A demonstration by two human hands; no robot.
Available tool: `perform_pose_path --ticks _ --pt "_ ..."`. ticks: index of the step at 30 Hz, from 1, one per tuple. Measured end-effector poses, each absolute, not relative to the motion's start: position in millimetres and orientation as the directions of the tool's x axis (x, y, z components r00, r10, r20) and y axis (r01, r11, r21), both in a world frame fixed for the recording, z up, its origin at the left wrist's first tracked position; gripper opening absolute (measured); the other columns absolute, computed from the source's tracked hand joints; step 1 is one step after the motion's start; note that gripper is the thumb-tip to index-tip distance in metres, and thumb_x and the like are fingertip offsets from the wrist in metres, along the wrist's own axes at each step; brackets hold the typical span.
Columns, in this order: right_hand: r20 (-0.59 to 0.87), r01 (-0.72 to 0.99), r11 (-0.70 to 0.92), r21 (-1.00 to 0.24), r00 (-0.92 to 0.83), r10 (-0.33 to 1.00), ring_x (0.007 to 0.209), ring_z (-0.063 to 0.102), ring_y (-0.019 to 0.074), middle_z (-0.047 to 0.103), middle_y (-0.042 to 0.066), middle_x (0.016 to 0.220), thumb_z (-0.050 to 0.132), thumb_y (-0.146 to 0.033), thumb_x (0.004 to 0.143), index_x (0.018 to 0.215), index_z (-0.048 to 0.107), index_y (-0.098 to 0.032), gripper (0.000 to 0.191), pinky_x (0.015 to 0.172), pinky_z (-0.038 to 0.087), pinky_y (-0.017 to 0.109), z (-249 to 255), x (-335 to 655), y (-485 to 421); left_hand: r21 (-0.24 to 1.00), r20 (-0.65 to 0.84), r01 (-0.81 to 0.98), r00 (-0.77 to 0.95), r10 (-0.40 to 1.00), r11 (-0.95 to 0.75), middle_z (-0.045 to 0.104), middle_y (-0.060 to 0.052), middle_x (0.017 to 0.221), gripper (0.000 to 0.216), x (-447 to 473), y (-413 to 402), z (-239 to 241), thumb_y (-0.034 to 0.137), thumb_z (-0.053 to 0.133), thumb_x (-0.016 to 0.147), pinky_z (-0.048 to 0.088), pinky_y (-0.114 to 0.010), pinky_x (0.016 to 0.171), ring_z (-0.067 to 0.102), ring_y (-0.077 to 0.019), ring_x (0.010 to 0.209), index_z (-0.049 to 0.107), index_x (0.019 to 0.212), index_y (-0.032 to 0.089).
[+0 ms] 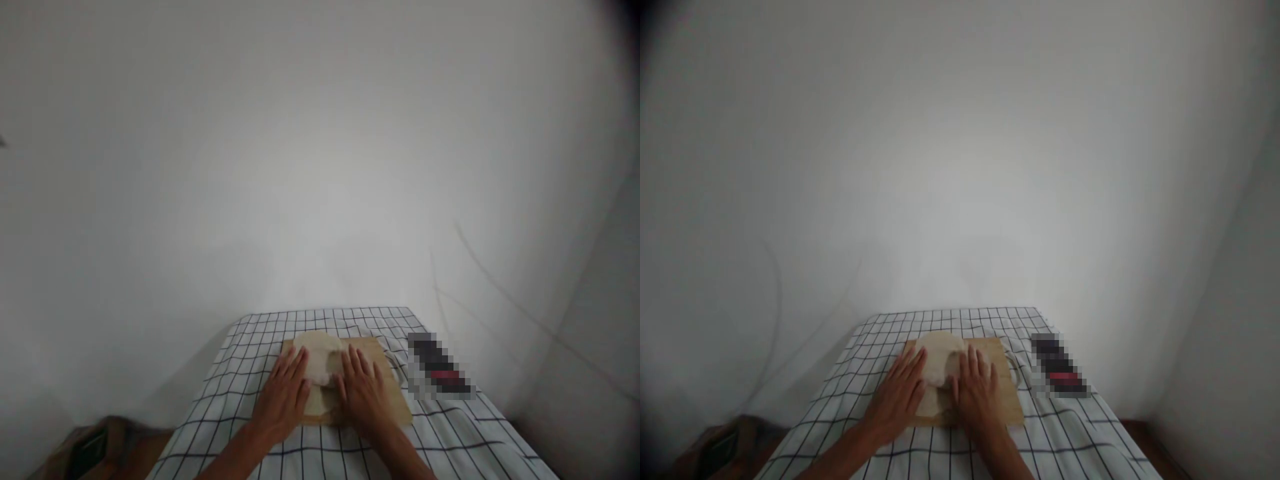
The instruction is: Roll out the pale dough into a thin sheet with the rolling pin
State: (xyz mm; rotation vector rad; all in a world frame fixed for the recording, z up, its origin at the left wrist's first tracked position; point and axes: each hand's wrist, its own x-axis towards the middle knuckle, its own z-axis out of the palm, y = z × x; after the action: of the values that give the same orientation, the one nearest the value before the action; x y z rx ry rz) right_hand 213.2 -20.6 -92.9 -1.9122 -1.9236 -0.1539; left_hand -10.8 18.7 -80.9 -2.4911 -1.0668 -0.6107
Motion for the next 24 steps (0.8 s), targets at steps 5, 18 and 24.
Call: perform_pose_path --ticks 5,18,24 --pt "0.451 0.932 0.203 -0.302 -0.048 0.891 0.14 0.048 0.0278 0.055 0.007 0.151 0.045 -0.033 0.103 0.142 0.057 -0.029 0.041 0.119 0.025 0.054 -104.8 208.3 -61.5 -0.208 0.481 0.745 0.642 0.597 -0.634 0.028 -0.008 0.166 0.073 -36.6 -39.5 -101.4 0.035 0.042 0.104 0.038 -0.047 0.12 0.032 -0.0287 0.152 0.003 0.164 0.021" --pt "0.563 0.651 0.332 -0.682 0.177 0.808 0.1 0.069 0.023 0.073 0.009 0.11 0.045 -0.041 0.102 0.116 0.071 -0.025 0.034 0.089 0.052 0.033 -106.2 277.8 -46.8 0.283 0.406 0.788 0.418 0.812 -0.547 0.073 -0.006 0.125 0.034 -8.6 -17.2 -69.3 0.028 0.045 0.097 0.051 -0.033 0.104 0.066 -0.0212 0.119 0.07 0.121 0.027" --pt "0.406 0.278 0.303 -0.912 0.493 0.769 0.083 0.069 0.0248 0.074 0.008 0.089 0.04 -0.072 0.095 0.103 0.072 -0.021 0.061 0.073 0.055 0.031 -110.5 297.6 -42.4 0.207 0.249 0.86 0.414 0.875 -0.466 0.072 -0.008 0.116 0.026 85.3 38.3 -9.9 0.02 0.049 0.093 0.049 -0.031 0.095 0.067 -0.0208 0.111 0.069 0.11 0.02"
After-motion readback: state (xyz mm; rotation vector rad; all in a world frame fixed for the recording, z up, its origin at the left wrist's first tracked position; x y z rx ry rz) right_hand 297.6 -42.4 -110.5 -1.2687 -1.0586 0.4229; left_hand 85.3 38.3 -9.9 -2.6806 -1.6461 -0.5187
